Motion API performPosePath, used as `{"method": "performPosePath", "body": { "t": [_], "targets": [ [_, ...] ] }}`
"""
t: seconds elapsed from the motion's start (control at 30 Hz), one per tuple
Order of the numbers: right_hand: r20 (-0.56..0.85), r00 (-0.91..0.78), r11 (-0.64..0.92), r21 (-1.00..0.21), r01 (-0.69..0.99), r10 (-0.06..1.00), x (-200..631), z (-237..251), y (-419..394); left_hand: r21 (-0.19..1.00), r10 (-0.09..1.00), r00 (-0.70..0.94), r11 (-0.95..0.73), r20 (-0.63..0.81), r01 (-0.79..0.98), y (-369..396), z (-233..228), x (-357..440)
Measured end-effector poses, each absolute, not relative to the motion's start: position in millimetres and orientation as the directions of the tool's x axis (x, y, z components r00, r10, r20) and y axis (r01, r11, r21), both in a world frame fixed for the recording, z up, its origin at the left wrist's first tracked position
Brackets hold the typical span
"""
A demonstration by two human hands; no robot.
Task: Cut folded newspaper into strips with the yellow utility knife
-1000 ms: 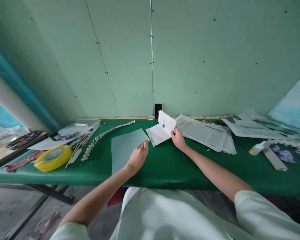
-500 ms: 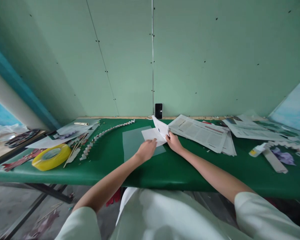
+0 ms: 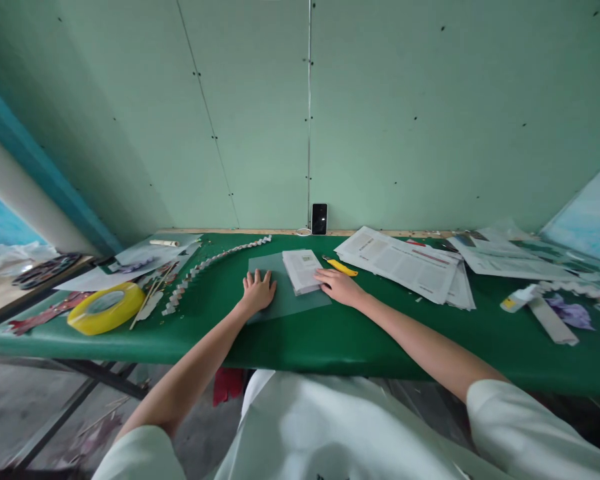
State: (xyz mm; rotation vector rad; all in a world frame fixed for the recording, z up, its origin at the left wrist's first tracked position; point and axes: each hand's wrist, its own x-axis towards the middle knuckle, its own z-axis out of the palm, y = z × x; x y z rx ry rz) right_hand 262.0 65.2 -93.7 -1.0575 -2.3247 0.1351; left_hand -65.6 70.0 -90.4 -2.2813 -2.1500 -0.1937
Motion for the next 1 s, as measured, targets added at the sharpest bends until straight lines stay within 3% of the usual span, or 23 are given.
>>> {"method": "performPosePath", "body": {
  "t": [0.23, 0.43, 0.6, 0.87, 1.0],
  "targets": [
    [0.416, -0.587, 0.709, -0.263, 0.654, 0.695, 264.1, -97.9, 71.9, 0.085, 0.993, 0.071, -0.079, 0.096, 0.993, 72.1, -91.4, -63.6],
    [0.397, -0.613, 0.725, -0.271, 0.633, 0.683, 267.2, -91.1, 68.9, 0.011, 0.991, 0.103, -0.104, 0.081, 0.994, 69.8, -81.1, -58.3],
    [0.374, -0.634, 0.731, -0.24, 0.639, 0.677, 267.5, -84.7, 62.6, -0.02, 0.99, 0.139, -0.14, -0.03, 0.99, 87.3, -55.7, -56.2],
    [0.307, -0.617, 0.687, -0.39, 0.613, 0.725, 271.7, -87.1, 69.7, 0.138, 0.973, 0.23, -0.227, -0.003, 0.964, 116.8, -66.3, -74.7],
    [0.292, -0.577, 0.638, -0.48, 0.602, 0.763, 273.1, -88.0, 79.8, 0.146, 0.97, 0.24, -0.242, 0.031, 0.959, 115.7, -82.2, -77.7]
  ]
}}
